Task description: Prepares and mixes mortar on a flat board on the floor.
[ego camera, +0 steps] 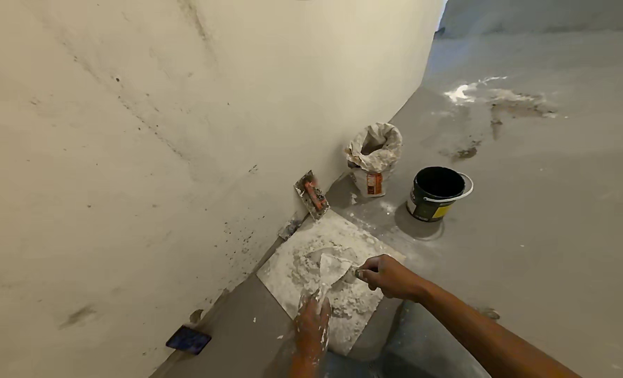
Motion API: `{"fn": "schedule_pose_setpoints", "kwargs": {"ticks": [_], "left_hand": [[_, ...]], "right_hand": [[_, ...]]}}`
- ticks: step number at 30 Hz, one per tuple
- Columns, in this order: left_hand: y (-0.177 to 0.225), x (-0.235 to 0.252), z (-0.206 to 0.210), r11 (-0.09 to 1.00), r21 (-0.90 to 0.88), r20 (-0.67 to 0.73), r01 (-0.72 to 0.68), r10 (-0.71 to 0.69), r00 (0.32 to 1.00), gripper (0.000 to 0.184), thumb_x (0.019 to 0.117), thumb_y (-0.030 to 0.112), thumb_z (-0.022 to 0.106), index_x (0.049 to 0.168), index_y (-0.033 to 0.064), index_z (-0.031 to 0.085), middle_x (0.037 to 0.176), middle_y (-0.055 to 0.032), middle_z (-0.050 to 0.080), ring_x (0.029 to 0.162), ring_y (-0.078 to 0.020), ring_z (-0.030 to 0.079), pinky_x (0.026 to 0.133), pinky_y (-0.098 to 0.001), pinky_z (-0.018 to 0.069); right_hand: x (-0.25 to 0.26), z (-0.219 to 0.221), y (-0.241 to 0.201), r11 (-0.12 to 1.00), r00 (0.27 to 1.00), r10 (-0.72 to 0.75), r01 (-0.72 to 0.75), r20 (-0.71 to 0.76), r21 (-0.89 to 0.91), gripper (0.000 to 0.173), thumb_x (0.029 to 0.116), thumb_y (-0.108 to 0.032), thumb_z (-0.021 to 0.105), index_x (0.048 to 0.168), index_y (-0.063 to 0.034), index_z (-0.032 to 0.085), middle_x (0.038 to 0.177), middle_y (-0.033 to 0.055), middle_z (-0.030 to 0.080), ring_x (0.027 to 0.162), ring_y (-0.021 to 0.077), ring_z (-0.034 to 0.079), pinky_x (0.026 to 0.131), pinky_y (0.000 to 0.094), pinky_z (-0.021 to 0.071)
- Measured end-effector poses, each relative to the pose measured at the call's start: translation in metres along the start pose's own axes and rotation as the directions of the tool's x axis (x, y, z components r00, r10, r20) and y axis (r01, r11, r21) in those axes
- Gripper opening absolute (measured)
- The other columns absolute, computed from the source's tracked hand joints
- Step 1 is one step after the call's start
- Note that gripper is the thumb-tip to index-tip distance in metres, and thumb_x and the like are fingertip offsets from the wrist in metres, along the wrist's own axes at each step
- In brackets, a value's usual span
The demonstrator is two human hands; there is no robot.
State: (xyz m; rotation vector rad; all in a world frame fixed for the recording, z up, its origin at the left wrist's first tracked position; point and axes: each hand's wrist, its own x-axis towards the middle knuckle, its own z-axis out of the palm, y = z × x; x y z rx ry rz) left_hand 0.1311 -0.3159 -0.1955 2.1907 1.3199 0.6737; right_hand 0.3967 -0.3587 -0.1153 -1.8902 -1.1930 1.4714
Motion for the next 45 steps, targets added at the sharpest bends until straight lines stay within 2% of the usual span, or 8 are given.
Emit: {"fn": "schedule_pose_setpoints", "kwargs": {"ticks": [19,25,27,30,34,37,40,45], "left_hand": [[0.029,0.017,0.025,1.000,-0.016,-0.110,0.008,-0.009,0.994,0.037,0.0948,0.028,0.069,0.119,0.0001,0.073,0.115,-0.0189,0.073,0.106,-0.0337,0.072,0.094,-0.0513,0.0576],[0.029,0.046,0.002,0.976,0.019,-0.086,0.218,-0.216,0.973,0.043,0.0990,0.030,0.065,0.125,-0.0047,0.067,0.121,-0.0253,0.068,0.112,-0.0389,0.067,0.101,-0.0557,0.0519],[0.022,0.053,-0.002,0.972,-0.047,-0.141,0.228,-0.233,0.962,0.043,0.0982,0.030,0.066,0.126,-0.0037,0.067,0.122,-0.0248,0.068,0.113,-0.0376,0.067,0.101,-0.0540,0.0520],[0.017,0.053,-0.008,0.933,-0.196,-0.172,0.301,-0.335,0.926,0.042,0.0971,0.028,0.069,0.123,-0.0042,0.067,0.115,-0.0224,0.070,0.108,-0.0330,0.069,0.098,-0.0512,0.0541],[0.010,0.030,-0.006,0.866,-0.337,-0.160,0.369,-0.438,0.885,0.032,0.0952,0.026,0.072,0.113,-0.0011,0.071,0.093,-0.0140,0.073,0.085,-0.0236,0.071,0.081,-0.0464,0.0583],[0.020,0.000,-0.005,0.792,-0.437,-0.063,0.426,-0.500,0.864,0.028,0.0950,0.022,0.072,0.111,-0.0013,0.072,0.091,-0.0128,0.073,0.082,-0.0209,0.071,0.079,-0.0434,0.0591],[0.038,-0.028,-0.002,0.726,-0.528,0.012,0.440,-0.511,0.859,0.027,0.0941,0.018,0.072,0.112,-0.0026,0.071,0.092,-0.0138,0.073,0.081,-0.0201,0.070,0.079,-0.0411,0.0588],[0.050,-0.017,0.018,0.700,-0.594,0.000,0.395,-0.492,0.871,0.025,0.0926,0.020,0.074,0.108,-0.0002,0.073,0.083,-0.0086,0.072,0.068,-0.0139,0.067,0.067,-0.0341,0.0585]], "right_hand": [[-0.023,0.003,0.009,0.999,0.993,-0.028,0.032,-0.114,0.025,0.034,0.1039,-0.035,0.056,0.120,-0.0089,0.068,0.089,0.0057,0.069,0.063,0.0143,0.063,0.057,0.0333,0.0546],[-0.039,0.019,0.013,0.997,0.996,-0.069,0.067,-0.062,-0.025,0.037,0.1034,-0.039,0.055,0.120,-0.0096,0.071,0.092,0.0060,0.072,0.076,0.0169,0.068,0.071,0.0392,0.0588],[-0.035,0.027,0.019,0.997,0.990,0.014,-0.003,-0.138,0.079,0.037,0.1044,-0.038,0.053,0.120,-0.0084,0.069,0.090,0.0061,0.070,0.069,0.0165,0.066,0.065,0.0372,0.0573],[-0.016,0.029,0.041,0.895,0.969,0.169,-0.074,-0.180,0.440,0.041,0.1058,-0.042,0.056,0.123,-0.0057,0.062,0.086,0.0080,0.069,0.052,0.0163,0.060,0.048,0.0323,0.0536],[0.011,0.033,0.072,0.612,0.984,0.174,-0.078,-0.037,0.787,0.040,0.1078,-0.044,0.051,0.126,-0.0087,0.057,0.090,0.0071,0.067,0.062,0.0166,0.064,0.052,0.0305,0.0557],[0.025,0.041,0.081,0.470,0.987,0.138,-0.139,0.083,0.872,0.046,0.1112,-0.046,0.036,0.128,-0.0108,0.059,0.099,0.0081,0.070,0.070,0.0163,0.066,0.057,0.0289,0.0538],[0.035,0.050,0.089,0.361,0.990,0.055,-0.142,0.131,0.922,0.049,0.1117,-0.046,0.027,0.124,-0.0105,0.058,0.091,0.0058,0.066,0.057,0.0105,0.056,0.047,0.0226,0.0461],[0.023,0.056,0.089,0.422,0.983,-0.058,-0.134,0.174,0.897,0.052,0.1114,-0.048,0.024,0.123,-0.0104,0.058,0.073,-0.0004,0.055,0.046,0.0058,0.045,0.040,0.0197,0.0404]]}}
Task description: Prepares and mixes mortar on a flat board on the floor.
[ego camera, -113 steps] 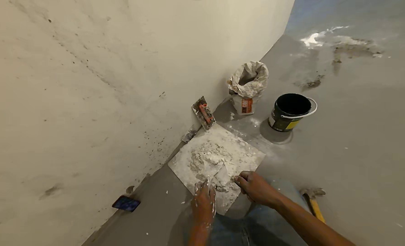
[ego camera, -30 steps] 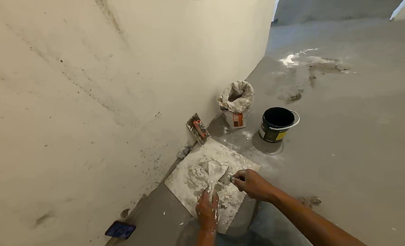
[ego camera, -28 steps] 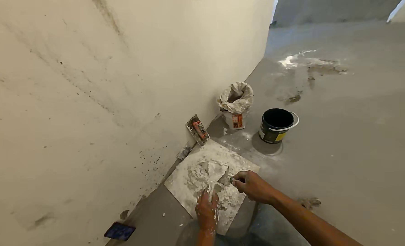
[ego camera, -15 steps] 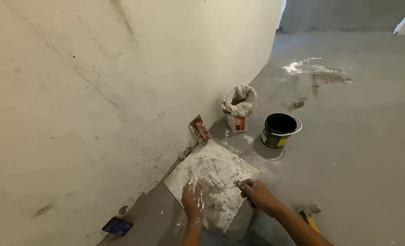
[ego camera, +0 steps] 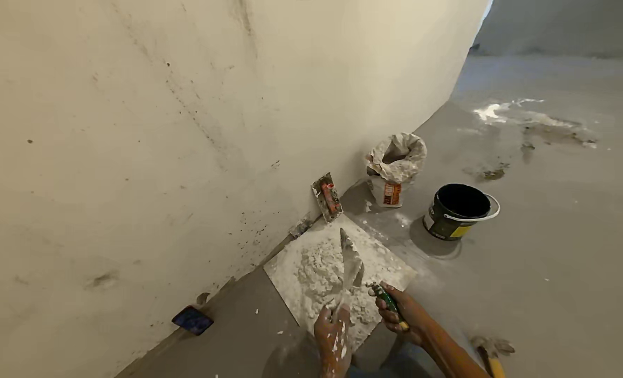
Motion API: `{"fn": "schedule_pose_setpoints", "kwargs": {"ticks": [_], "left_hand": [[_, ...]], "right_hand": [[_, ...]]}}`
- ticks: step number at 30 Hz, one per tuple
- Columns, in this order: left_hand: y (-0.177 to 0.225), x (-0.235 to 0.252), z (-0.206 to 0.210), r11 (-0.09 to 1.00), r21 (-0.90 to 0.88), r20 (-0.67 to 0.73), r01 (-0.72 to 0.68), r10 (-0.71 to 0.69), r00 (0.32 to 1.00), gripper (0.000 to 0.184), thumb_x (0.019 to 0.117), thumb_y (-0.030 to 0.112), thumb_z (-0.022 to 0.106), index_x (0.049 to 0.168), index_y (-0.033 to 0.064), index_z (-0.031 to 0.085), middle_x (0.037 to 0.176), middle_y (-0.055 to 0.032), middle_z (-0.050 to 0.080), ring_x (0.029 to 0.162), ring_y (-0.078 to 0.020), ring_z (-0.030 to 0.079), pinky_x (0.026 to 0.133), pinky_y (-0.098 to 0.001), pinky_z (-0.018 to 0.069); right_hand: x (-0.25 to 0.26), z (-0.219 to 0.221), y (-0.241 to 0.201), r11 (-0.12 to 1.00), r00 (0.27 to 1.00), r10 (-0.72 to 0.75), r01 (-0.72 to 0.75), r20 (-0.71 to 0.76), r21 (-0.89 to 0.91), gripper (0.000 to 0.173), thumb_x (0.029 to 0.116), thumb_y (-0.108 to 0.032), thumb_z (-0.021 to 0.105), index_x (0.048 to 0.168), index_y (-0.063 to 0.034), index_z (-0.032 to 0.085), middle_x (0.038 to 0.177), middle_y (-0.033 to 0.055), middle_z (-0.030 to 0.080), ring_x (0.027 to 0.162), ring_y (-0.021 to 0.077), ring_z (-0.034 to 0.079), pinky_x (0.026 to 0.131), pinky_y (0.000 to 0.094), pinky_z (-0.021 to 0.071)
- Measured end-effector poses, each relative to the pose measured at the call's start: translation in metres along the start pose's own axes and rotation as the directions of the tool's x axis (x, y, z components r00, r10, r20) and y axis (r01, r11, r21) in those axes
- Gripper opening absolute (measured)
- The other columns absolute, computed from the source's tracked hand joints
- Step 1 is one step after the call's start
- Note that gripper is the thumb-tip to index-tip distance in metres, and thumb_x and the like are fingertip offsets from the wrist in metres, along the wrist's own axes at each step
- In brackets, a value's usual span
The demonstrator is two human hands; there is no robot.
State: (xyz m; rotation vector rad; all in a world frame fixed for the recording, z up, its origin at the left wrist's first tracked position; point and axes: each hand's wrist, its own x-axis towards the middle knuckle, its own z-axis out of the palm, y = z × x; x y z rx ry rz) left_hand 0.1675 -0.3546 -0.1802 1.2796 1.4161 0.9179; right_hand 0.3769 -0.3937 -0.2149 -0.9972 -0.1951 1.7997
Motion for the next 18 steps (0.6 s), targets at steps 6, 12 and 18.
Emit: {"fn": "schedule_pose_setpoints", "kwargs": {"ticks": [6,12,18], "left_hand": [[0.036,0.076,-0.002,0.987,0.148,-0.023,-0.060,0.064,0.998,0.028,0.0956,0.028,0.071,0.106,0.0023,0.073,0.087,-0.0087,0.072,0.080,-0.0178,0.069,0.078,-0.0411,0.0583],[0.036,0.092,-0.040,0.725,0.662,0.165,-0.189,0.106,0.981,0.046,0.1011,0.038,0.058,0.133,0.0059,0.065,0.131,-0.0165,0.066,0.120,-0.0311,0.065,0.104,-0.0515,0.0503],[0.036,0.068,-0.052,0.564,0.775,0.230,-0.283,0.166,0.959,0.042,0.1026,0.035,0.055,0.135,0.0099,0.066,0.133,-0.0156,0.066,0.115,-0.0309,0.068,0.096,-0.0489,0.0556]], "right_hand": [[-0.041,-0.008,0.007,0.976,0.998,0.062,-0.064,-0.017,-0.207,0.049,0.1101,-0.049,0.030,0.119,-0.0099,0.059,0.072,0.0004,0.057,0.043,0.0058,0.046,0.038,0.0207,0.0435],[-0.072,-0.001,-0.001,0.947,0.977,-0.149,0.096,-0.155,-0.307,0.045,0.1114,-0.040,0.028,0.115,-0.0084,0.059,0.072,0.0019,0.061,0.045,0.0091,0.052,0.040,0.0247,0.0474],[-0.066,0.046,-0.002,0.303,0.886,-0.457,0.070,-0.081,-0.950,0.045,0.1031,-0.036,0.057,0.133,-0.0021,0.052,0.097,0.0124,0.069,0.076,0.0247,0.069,0.071,0.0453,0.0606]]}}
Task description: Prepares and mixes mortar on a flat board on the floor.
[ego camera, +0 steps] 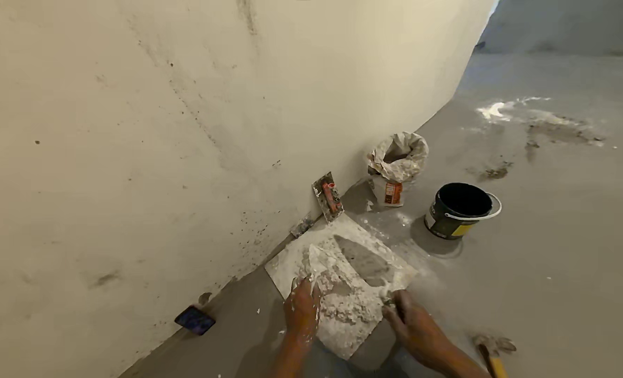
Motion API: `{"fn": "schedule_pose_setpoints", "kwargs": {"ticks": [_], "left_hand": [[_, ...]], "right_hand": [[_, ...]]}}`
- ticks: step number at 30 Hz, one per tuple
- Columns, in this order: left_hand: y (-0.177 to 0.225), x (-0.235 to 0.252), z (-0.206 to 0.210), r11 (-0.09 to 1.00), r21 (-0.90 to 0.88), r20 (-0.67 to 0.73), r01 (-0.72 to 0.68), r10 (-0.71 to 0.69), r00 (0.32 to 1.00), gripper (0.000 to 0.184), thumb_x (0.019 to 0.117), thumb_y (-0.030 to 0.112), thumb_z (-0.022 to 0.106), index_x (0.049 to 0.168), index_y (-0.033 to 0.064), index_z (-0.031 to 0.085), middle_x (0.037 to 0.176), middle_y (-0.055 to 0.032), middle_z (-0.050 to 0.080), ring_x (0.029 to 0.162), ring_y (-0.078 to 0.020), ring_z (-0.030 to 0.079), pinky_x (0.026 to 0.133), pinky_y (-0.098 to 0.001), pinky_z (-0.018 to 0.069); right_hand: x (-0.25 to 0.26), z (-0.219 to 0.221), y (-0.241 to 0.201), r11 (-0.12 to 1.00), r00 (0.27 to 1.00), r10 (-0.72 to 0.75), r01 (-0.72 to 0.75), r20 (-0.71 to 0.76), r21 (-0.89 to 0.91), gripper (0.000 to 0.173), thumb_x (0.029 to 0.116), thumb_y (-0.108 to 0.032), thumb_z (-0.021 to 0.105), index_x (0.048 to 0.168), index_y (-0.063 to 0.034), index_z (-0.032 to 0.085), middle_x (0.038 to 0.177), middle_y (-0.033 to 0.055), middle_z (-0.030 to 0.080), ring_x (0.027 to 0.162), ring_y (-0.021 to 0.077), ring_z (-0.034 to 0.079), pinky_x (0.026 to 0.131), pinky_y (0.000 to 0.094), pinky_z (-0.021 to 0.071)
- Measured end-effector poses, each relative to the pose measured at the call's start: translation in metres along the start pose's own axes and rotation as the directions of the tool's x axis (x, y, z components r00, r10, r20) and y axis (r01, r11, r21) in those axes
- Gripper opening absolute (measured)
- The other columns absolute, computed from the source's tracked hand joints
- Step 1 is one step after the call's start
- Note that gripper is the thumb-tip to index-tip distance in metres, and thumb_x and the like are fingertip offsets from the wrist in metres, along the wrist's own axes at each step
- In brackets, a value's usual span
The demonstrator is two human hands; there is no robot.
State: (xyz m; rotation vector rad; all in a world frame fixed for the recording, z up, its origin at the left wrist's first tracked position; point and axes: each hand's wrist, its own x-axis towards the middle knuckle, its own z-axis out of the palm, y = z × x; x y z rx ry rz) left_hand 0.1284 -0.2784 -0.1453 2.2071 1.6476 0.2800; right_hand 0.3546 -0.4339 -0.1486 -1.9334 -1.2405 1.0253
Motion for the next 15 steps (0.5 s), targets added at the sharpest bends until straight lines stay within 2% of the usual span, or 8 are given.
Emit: {"fn": "schedule_pose_setpoints", "kwargs": {"ticks": [2,4,6,9,10,12,13,15], "left_hand": [[0.011,-0.008,-0.002,0.999,0.032,0.020,-0.029,0.029,0.999,0.042,0.1035,0.035,0.054,0.137,0.0109,0.065,0.134,-0.0151,0.065,0.115,-0.0303,0.068,0.096,-0.0479,0.0558],[0.016,-0.015,0.002,0.995,0.021,-0.053,-0.099,0.100,0.994,0.039,0.1022,0.032,0.057,0.131,0.0088,0.069,0.129,-0.0161,0.069,0.111,-0.0317,0.070,0.092,-0.0484,0.0579],[0.013,-0.021,0.004,0.991,0.009,-0.092,-0.131,0.131,0.987,0.036,0.1008,0.030,0.059,0.126,0.0072,0.071,0.125,-0.0172,0.070,0.109,-0.0334,0.071,0.091,-0.0495,0.0584],[-0.004,-0.033,0.009,0.995,-0.057,-0.050,-0.087,0.084,0.995,0.039,0.1003,0.031,0.060,0.129,0.0067,0.069,0.126,-0.0173,0.069,0.114,-0.0342,0.069,0.096,-0.0522,0.0557],[-0.008,-0.035,0.008,0.992,-0.116,-0.042,-0.045,0.040,0.998,0.040,0.0997,0.032,0.062,0.129,0.0056,0.069,0.124,-0.0169,0.070,0.113,-0.0332,0.069,0.098,-0.0524,0.0548],[-0.015,-0.034,0.006,0.934,-0.341,-0.018,0.104,-0.117,0.993,0.037,0.0988,0.029,0.065,0.126,0.0030,0.069,0.112,-0.0150,0.074,0.102,-0.0277,0.072,0.094,-0.0494,0.0563],[-0.020,-0.032,0.009,0.861,-0.478,-0.003,0.173,-0.198,0.980,0.033,0.0999,0.027,0.064,0.120,0.0022,0.070,0.100,-0.0119,0.075,0.086,-0.0218,0.072,0.082,-0.0431,0.0594],[-0.028,-0.032,0.014,0.631,-0.704,0.141,0.326,-0.327,0.935,0.032,0.1052,0.027,0.058,0.116,-0.0010,0.066,0.086,-0.0104,0.074,0.055,-0.0142,0.061,0.051,-0.0311,0.0515]], "right_hand": [[0.000,0.022,-0.020,0.966,0.999,0.040,-0.034,0.017,-0.256,0.049,0.1049,-0.037,0.052,0.140,-0.0029,0.051,0.105,0.0176,0.071,0.091,0.0345,0.072,0.082,0.0553,0.0589],[0.005,0.046,-0.024,0.920,0.999,0.022,-0.006,0.037,-0.391,0.046,0.1077,-0.035,0.046,0.139,-0.0025,0.053,0.119,0.0201,0.069,0.102,0.0378,0.072,0.087,0.0570,0.0586],[0.025,0.066,-0.007,0.902,0.999,0.011,0.009,0.044,-0.431,0.045,0.1095,-0.034,0.041,0.138,-0.0017,0.053,0.125,0.0222,0.065,0.107,0.0388,0.070,0.089,0.0555,0.0580],[0.063,0.075,0.027,0.896,0.982,0.166,-0.114,0.087,-0.429,0.048,0.1088,-0.034,0.041,0.147,-0.0045,0.043,0.129,0.0239,0.063,0.109,0.0420,0.069,0.092,0.0589,0.0565],[0.071,0.075,0.037,0.906,0.976,0.202,-0.156,0.077,-0.392,0.050,0.1085,-0.035,0.041,0.148,-0.0044,0.041,0.128,0.0239,0.063,0.111,0.0420,0.068,0.093,0.0594,0.0558],[0.077,0.072,0.049,0.956,0.980,0.197,-0.193,-0.002,-0.221,0.047,0.1074,-0.038,0.044,0.141,-0.0040,0.046,0.113,0.0201,0.068,0.102,0.0370,0.071,0.089,0.0563,0.0572],[0.076,0.069,0.050,0.978,0.981,0.189,-0.193,-0.050,-0.079,0.044,0.1070,-0.038,0.046,0.133,-0.0037,0.049,0.101,0.0170,0.069,0.091,0.0330,0.071,0.083,0.0528,0.0584],[0.068,0.063,0.047,0.938,0.967,0.242,-0.211,-0.083,0.274,0.035,0.1080,-0.035,0.047,0.123,-0.0034,0.052,0.089,0.0102,0.068,0.071,0.0233,0.067,0.065,0.0424,0.0584]]}}
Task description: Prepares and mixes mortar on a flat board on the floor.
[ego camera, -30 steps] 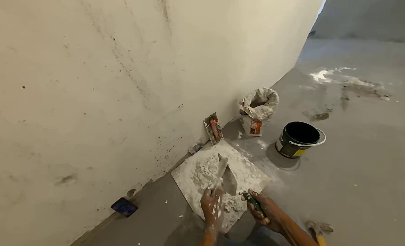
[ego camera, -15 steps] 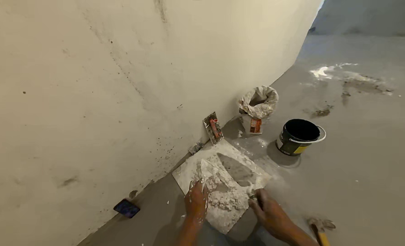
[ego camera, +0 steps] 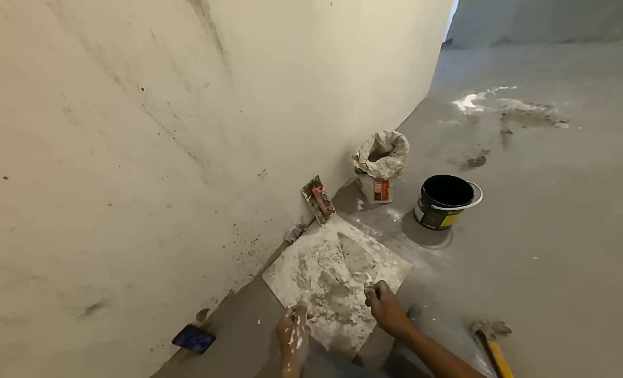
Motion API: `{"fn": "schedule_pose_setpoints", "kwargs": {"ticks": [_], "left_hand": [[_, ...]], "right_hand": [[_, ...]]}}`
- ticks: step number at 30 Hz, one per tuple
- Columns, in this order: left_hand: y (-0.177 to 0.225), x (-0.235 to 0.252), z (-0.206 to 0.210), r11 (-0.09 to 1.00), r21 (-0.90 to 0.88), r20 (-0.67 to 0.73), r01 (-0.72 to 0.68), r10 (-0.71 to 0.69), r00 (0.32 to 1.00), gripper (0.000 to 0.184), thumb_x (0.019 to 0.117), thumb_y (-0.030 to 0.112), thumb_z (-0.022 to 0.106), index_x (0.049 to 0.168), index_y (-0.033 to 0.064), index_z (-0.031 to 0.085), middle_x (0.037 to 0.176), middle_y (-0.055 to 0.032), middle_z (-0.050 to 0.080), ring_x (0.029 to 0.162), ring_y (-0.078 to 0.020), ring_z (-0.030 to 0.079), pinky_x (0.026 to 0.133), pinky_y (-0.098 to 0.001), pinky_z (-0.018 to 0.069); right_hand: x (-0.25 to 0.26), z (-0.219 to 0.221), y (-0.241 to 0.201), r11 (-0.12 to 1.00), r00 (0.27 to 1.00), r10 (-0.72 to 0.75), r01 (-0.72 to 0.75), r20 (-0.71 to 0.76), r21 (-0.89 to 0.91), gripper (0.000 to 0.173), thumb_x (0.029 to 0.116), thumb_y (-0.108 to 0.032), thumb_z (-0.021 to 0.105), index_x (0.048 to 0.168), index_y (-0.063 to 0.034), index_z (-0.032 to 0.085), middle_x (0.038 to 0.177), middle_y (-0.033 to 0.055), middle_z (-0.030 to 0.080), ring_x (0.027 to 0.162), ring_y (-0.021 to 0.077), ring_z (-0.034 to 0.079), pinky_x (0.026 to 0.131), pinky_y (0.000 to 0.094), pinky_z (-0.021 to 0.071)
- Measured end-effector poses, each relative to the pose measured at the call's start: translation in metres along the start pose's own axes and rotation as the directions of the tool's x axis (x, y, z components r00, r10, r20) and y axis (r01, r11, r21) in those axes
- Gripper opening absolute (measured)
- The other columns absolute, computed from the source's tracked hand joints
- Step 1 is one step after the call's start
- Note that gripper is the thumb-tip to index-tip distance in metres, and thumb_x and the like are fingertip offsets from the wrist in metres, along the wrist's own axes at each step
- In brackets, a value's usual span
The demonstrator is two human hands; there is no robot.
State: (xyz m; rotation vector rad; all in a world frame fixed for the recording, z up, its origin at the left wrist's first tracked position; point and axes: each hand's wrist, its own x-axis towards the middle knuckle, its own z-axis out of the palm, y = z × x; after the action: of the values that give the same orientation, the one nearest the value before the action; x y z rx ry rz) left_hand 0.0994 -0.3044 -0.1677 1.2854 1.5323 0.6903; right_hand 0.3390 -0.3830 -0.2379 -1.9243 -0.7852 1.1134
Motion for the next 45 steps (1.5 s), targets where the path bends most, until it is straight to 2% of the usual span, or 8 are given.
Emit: {"fn": "schedule_pose_setpoints", "kwargs": {"ticks": [3,9,16,26,30,35,41,45], "left_hand": [[0.004,0.002,0.002,0.916,-0.298,0.134,0.270,-0.239,0.962,0.035,0.1097,0.032,0.047,0.124,0.0020,0.058,0.090,-0.0124,0.073,0.045,-0.0109,0.051,0.040,-0.0243,0.0422],[0.012,-0.009,0.018,0.787,-0.485,0.291,0.380,-0.265,0.920,0.030,0.1107,0.031,0.042,0.124,0.0062,0.053,0.087,-0.0084,0.067,0.043,-0.0062,0.045,0.037,-0.0194,0.0385],[0.023,-0.050,0.032,0.978,-0.205,0.063,-0.049,0.063,0.996,0.022,0.1019,0.018,0.062,0.104,-0.0022,0.070,0.076,-0.0084,0.071,0.046,-0.0090,0.050,0.044,-0.0254,0.0432],[0.067,0.021,0.016,0.951,-0.092,-0.048,-0.295,0.291,0.955,0.026,0.0995,0.022,0.067,0.115,0.0018,0.071,0.081,-0.0041,0.073,0.057,-0.0106,0.062,0.051,-0.0270,0.0509],[0.074,0.015,0.006,0.969,-0.243,0.021,-0.051,0.058,0.998,0.032,0.1057,0.029,0.057,0.120,0.0013,0.062,0.083,-0.0094,0.071,0.046,-0.0105,0.049,0.041,-0.0250,0.0400],[0.065,-0.008,0.010,0.816,-0.523,0.214,0.246,-0.154,0.965,0.033,0.1110,0.033,0.042,0.126,0.0055,0.051,0.089,-0.0094,0.067,0.041,-0.0056,0.043,0.036,-0.0186,0.0356],[0.031,-0.029,0.007,0.738,-0.560,0.282,0.378,-0.259,0.924,0.029,0.1115,0.033,0.038,0.121,0.0096,0.052,0.080,-0.0040,0.061,0.041,-0.0035,0.041,0.035,-0.0166,0.0350],[-0.030,-0.025,-0.024,0.872,-0.372,0.140,0.318,-0.287,0.948,0.033,0.1111,0.034,0.041,0.133,0.0101,0.050,0.086,-0.0069,0.065,0.043,-0.0058,0.042,0.038,-0.0201,0.0353]], "right_hand": [[-0.017,-0.013,-0.018,0.892,0.992,0.105,-0.128,0.075,0.434,0.032,0.1126,-0.031,0.038,0.120,-0.0038,0.052,0.082,0.0106,0.069,0.050,0.0198,0.060,0.045,0.0347,0.0522],[-0.040,-0.019,-0.035,0.723,0.972,-0.007,-0.157,0.235,0.673,0.044,0.1136,-0.039,0.030,0.128,-0.0047,0.053,0.074,0.0084,0.061,0.046,0.0161,0.054,0.042,0.0313,0.0513],[-0.023,-0.026,-0.051,0.459,0.912,-0.132,-0.291,0.389,0.839,0.050,0.1120,-0.049,0.022,0.114,-0.0102,0.053,0.073,0.0014,0.057,0.047,0.0079,0.050,0.042,0.0212,0.0457],[-0.063,-0.060,-0.002,0.806,0.779,-0.117,-0.289,0.616,0.517,0.045,0.1050,-0.054,0.041,0.111,-0.0140,0.060,0.070,-0.0008,0.058,0.046,0.0075,0.050,0.041,0.0229,0.0459],[-0.077,-0.053,0.002,0.967,0.949,-0.189,0.134,0.254,0.219,0.036,0.1064,-0.036,0.052,0.115,-0.0048,0.066,0.079,0.0081,0.068,0.059,0.0179,0.062,0.055,0.0367,0.0554],[-0.086,-0.015,-0.010,0.799,0.847,-0.532,0.499,-0.006,-0.336,0.039,0.1024,-0.033,0.061,0.123,0.0001,0.066,0.105,0.0162,0.071,0.084,0.0263,0.072,0.077,0.0446,0.0622],[-0.036,0.022,-0.006,0.827,0.948,-0.271,0.319,0.169,-0.463,0.044,0.1085,-0.034,0.045,0.140,-0.0050,0.054,0.129,0.0197,0.064,0.115,0.0347,0.067,0.096,0.0530,0.0560],[0.005,-0.001,0.006,0.851,0.988,-0.042,0.114,0.148,-0.512,0.042,0.1060,-0.034,0.047,0.139,-0.0088,0.053,0.121,0.0172,0.068,0.110,0.0344,0.069,0.094,0.0563,0.0560]]}}
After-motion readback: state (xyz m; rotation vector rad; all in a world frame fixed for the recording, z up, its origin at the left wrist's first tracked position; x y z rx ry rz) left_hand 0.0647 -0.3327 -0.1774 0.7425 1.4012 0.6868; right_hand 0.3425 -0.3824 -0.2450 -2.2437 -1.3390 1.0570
